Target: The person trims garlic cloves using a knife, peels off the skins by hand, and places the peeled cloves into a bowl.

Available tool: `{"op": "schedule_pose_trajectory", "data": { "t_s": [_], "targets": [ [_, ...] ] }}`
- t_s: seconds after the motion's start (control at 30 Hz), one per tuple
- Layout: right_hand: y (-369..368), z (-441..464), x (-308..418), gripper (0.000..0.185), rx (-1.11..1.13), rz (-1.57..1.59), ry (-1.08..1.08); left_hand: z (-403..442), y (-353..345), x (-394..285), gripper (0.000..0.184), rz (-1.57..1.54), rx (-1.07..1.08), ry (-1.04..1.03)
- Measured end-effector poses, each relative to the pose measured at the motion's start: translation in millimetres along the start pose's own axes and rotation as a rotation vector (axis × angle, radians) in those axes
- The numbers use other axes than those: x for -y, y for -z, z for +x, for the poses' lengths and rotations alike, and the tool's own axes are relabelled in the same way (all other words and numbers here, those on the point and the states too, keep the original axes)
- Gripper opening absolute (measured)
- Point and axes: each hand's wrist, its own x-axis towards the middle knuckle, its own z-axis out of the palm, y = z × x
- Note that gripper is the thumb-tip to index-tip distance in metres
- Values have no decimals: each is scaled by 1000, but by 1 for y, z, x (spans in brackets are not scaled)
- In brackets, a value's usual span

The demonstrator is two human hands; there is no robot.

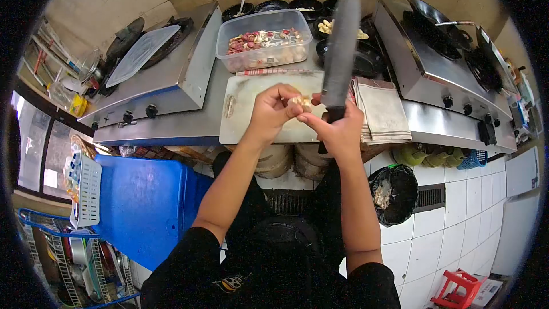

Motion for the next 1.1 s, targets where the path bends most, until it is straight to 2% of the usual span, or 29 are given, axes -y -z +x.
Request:
{"op": "schedule_pose_trajectory", "data": {
  "t_s": [0.03,0.27,0.5,0.7,0.8,0.87,0.9,0.97,1.1],
  "targets": [
    [-1,-1,4,35,77,-29,-72,-8,1,-2,19,-13,-18,31],
    [-19,-13,-8,15,185,83,-133,-33,21,2,22,-24,-53,154],
    [-26,-5,-19,17,130,-54,-157,-33,32,6,24,-3,-136,242],
    [-28,-1,-25,13,160,-53,-202,-29,42,0,27,155,-57,291],
    [-29,-2,-28,15,139,-38,-182,-34,42,4,23,167,-31,209],
    [-32,-3,-32,17,107,-2,-115,-38,37,10,18,240,-129,36],
    [-33,-4,-33,17,107,-2,-119,-39,33,9,18,240,-131,39],
    [-36,-7,-33,19,53,-44,-55,-41,27,7,16,401,-203,-142],
    [-44,-12,-33,20,0,-18,-52,-43,24,11,18,441,-251,-199]
  ]
}}
